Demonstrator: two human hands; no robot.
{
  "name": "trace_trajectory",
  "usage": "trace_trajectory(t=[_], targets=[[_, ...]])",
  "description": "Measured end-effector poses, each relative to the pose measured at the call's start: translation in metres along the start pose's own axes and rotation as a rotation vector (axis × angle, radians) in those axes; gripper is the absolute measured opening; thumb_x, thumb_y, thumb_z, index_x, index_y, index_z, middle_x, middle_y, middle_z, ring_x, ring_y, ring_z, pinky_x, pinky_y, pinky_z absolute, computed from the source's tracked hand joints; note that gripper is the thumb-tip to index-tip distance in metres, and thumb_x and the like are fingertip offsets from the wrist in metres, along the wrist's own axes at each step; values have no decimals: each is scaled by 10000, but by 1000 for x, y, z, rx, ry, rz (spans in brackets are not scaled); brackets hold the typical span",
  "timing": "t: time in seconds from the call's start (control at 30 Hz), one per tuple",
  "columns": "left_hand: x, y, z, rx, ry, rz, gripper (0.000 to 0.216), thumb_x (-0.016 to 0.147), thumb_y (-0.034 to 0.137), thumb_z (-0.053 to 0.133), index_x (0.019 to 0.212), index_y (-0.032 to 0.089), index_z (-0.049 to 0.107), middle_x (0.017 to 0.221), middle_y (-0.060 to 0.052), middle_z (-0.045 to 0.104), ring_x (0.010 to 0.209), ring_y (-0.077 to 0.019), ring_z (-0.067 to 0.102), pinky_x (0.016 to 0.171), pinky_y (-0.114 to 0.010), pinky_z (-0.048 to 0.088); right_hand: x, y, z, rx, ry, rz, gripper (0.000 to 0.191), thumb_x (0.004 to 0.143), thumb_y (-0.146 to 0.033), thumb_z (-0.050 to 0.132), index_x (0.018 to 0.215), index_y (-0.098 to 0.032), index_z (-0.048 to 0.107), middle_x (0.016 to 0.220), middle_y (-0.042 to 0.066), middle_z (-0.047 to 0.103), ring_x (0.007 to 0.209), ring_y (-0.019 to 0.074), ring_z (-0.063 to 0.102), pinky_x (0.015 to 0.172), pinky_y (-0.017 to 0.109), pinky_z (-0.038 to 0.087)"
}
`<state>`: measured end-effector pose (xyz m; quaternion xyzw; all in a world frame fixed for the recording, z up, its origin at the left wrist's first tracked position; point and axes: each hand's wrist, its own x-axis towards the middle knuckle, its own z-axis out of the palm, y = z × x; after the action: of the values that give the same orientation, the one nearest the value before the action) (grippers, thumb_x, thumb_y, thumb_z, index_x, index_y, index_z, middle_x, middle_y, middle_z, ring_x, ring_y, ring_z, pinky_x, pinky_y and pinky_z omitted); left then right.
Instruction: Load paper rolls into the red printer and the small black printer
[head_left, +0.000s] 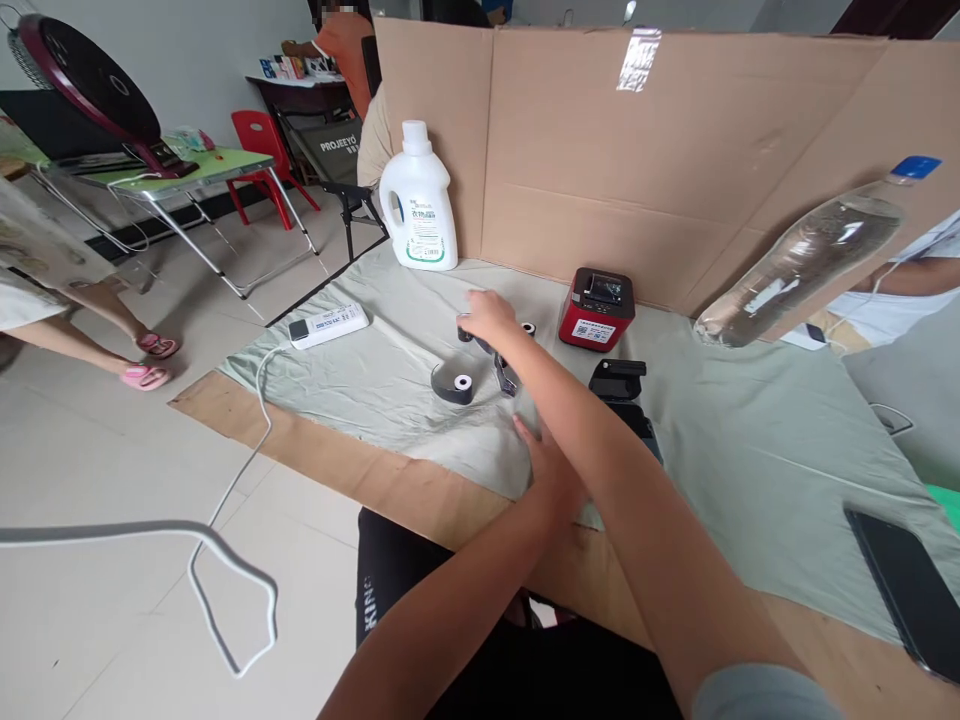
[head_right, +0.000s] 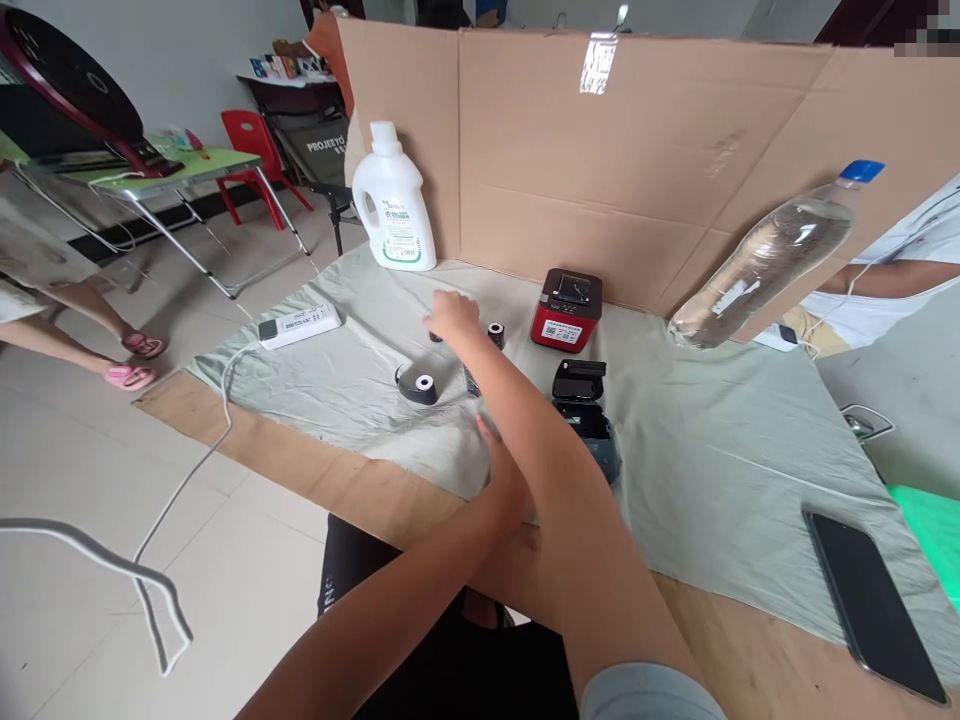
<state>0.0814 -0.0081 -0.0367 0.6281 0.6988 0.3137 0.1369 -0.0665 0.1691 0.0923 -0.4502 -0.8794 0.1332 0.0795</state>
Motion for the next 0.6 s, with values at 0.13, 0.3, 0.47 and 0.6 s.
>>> trace_trajectory(t=[0.13, 0.3, 0.47, 0.6], targets=[[1, 11, -15, 182, -100, -74, 667, 987, 417, 482, 1613, 198, 409, 1724, -144, 271, 1621, -450, 123, 1225, -851, 56, -3, 41, -32, 51, 123, 112, 367, 964, -401, 600, 1237, -177, 700, 1259, 171, 707, 1190, 345, 645, 994, 478, 508], [2, 14, -18, 240, -104, -98, 636, 1031, 340, 360, 1637, 149, 337, 1742, -147, 200, 1633, -405, 114, 1246, -805, 64, -13, 77, -29, -62, -139, 182, 258, 710, -240, 860, 939, -163, 767, 1039, 182, 755, 1012, 351, 702, 863, 441, 530], [2, 14, -16, 255, -113, -108, 630, 1036, 361, 357, 1633, 162, 348, 1744, -132, 202, 1634, -387, 134, 1249, -798, 60, -33, 86, -22, -28, -91, 78, 283, 731, -133, 787, 1010, -169, 762, 1080, 142, 745, 977, 278, 689, 856, 360, 507], [3, 14, -18, 224, -71, -100, 609, 1022, 344, 413, 1604, 167, 408, 1732, -141, 249, 1623, -385, 181, 1246, -797, 63, -80, 101, -44, 109, 162, -201, 283, 835, -180, 661, 1114, -173, 709, 1172, 121, 695, 1050, 247, 645, 944, 345, 477]])
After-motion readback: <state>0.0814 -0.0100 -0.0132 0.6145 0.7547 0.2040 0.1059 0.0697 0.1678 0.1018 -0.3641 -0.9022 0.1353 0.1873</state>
